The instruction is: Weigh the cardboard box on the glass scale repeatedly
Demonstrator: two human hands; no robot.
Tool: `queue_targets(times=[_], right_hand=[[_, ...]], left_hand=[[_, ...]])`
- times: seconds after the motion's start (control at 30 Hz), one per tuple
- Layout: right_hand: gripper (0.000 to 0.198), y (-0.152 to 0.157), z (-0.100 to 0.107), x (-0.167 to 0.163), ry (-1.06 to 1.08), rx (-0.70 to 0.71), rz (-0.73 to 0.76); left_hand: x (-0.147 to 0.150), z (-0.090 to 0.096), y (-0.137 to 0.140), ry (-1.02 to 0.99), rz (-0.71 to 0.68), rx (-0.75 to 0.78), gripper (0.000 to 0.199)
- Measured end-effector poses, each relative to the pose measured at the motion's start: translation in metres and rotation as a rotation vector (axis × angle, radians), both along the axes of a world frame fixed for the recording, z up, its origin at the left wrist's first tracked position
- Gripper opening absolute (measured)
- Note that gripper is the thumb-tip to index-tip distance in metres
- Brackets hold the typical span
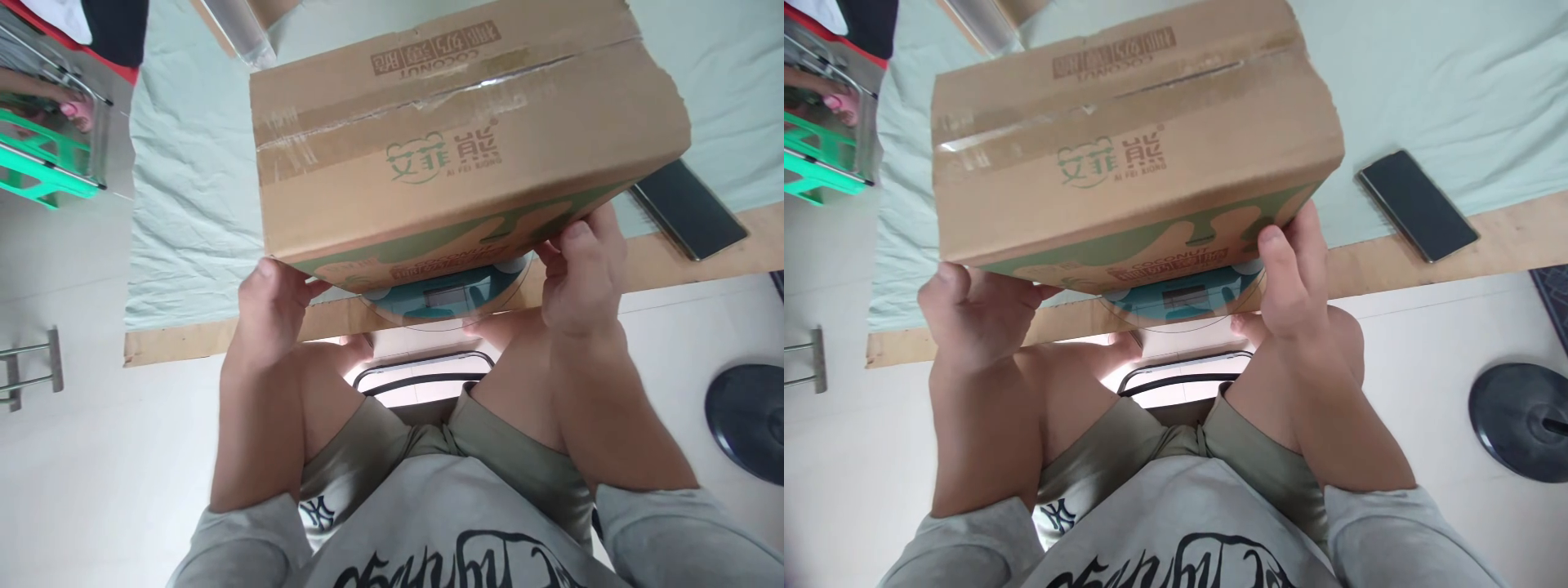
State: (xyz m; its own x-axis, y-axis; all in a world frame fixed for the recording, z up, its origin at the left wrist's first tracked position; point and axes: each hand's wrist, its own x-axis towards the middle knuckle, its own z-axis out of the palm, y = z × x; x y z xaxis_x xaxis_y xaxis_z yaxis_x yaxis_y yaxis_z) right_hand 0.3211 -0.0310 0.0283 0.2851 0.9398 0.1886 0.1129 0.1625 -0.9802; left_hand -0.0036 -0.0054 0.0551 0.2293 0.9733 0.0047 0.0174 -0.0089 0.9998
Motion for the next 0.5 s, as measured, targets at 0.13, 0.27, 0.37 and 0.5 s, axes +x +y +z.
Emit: queue_targets(times=[0.13, 0.27, 0.37, 0.5], right_hand=[[0.046, 0.003, 0.001, 0.002, 0.007, 0.097, 0.055], [0.041, 0.008, 0.001, 0.003, -0.013, 0.103, 0.052], [0.035, 0.017, 0.003, -0.002, 0.007, 0.135, 0.067], [0.042, 0.054, 0.011, -0.009, 0.077, 0.19, 0.138]], left_hand=[[-0.006, -0.007, -0.012, 0.028, -0.055, 0.033, 0.073], [0.003, -0.007, -0.021, 0.057, -0.128, 0.12, 0.084], [0.008, -0.004, -0.019, 0.077, -0.122, 0.148, 0.083], [0.008, 0.004, 0.024, 0.033, -0.107, 0.25, 0.078]])
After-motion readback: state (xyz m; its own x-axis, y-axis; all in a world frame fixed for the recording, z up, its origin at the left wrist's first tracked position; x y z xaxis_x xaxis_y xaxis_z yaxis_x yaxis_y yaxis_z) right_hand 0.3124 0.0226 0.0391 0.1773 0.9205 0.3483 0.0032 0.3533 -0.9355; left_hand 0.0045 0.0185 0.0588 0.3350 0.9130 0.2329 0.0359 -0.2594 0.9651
